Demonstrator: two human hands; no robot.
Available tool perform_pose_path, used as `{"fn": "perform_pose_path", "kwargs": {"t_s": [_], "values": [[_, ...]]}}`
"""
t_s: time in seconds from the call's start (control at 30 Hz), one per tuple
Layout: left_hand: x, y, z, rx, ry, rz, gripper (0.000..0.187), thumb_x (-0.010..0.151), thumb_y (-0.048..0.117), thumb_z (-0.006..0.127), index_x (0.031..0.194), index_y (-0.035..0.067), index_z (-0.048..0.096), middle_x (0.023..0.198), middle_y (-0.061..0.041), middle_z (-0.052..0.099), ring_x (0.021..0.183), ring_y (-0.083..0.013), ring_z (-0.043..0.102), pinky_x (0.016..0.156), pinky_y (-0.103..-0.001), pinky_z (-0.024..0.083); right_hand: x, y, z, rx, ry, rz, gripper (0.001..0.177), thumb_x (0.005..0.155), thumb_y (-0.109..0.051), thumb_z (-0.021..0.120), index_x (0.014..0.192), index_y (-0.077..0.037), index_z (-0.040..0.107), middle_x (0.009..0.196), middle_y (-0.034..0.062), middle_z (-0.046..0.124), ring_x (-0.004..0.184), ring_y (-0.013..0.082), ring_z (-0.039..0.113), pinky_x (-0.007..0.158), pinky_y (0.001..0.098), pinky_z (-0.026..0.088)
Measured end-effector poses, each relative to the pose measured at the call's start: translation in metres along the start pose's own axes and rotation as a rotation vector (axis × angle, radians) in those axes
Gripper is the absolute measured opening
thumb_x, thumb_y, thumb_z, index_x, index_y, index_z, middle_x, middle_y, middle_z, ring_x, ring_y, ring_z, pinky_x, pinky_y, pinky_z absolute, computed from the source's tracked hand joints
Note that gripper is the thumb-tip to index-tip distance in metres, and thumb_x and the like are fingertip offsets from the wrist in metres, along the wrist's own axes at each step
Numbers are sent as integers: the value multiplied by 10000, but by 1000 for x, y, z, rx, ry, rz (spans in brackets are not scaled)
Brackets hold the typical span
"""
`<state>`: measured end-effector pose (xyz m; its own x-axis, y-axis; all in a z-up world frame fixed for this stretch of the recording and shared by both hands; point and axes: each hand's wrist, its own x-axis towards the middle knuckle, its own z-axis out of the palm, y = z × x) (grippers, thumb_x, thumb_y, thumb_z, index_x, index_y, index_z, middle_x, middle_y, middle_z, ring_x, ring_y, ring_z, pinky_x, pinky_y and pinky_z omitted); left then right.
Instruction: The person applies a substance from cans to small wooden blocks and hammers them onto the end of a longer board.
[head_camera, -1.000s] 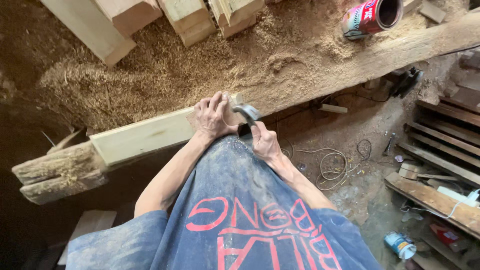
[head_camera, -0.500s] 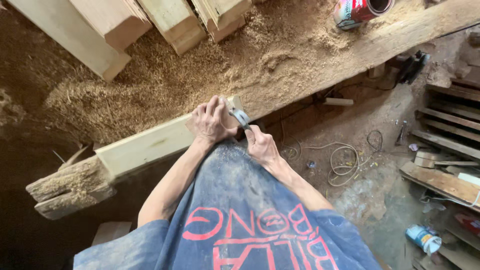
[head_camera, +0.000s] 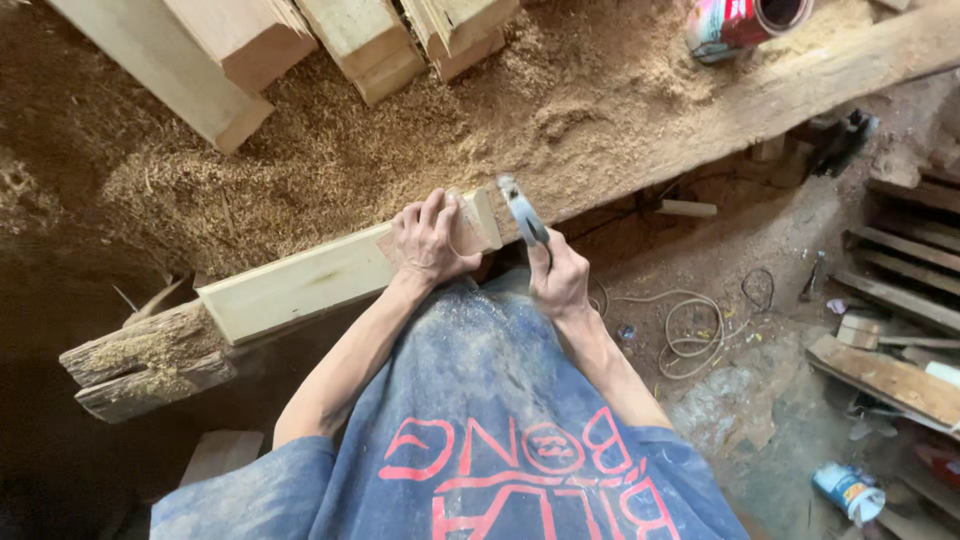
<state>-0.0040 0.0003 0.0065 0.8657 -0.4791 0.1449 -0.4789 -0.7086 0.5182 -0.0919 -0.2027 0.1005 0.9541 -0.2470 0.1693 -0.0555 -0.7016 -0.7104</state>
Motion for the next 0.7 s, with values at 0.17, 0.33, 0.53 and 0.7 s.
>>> {"fn": "perform_pose_path", "kwargs": {"t_s": [0.17,0.33,0.53,0.7], "values": [[16,14,-11,27,-24,-89,1004,437,534,894,1280,69,613,1339,-139,556,1112,-342,531,901,-506,399,18,74,12,-323,31,21,281,1069,-301,642,1143,-32,676,915,186,718,796,360,709,669,462,589],[34,36,0,136,-156,-249,781,575,453,840,1206,44,630,1124,-130,588,1007,-333,580,804,-506,452,38,57,12,-538,-1,-106,408,884,-134,727,1275,-57,641,1160,236,654,1010,416,645,859,497,554],[72,77,-5,63,-398,-622,719,628,379,825,1201,-7,627,1188,-172,567,1129,-331,519,938,-499,434,10,0,43,-158,-67,-436,567,822,-162,808,1311,-17,560,1175,213,647,1062,416,631,912,488,541],[78,69,-31,-169,-629,-668,552,661,375,800,1091,37,725,1175,-175,642,1088,-332,614,929,-445,503,-9,17,61,-91,-20,-438,487,878,-113,856,1272,30,609,1075,190,689,955,387,672,855,453,560]]}}
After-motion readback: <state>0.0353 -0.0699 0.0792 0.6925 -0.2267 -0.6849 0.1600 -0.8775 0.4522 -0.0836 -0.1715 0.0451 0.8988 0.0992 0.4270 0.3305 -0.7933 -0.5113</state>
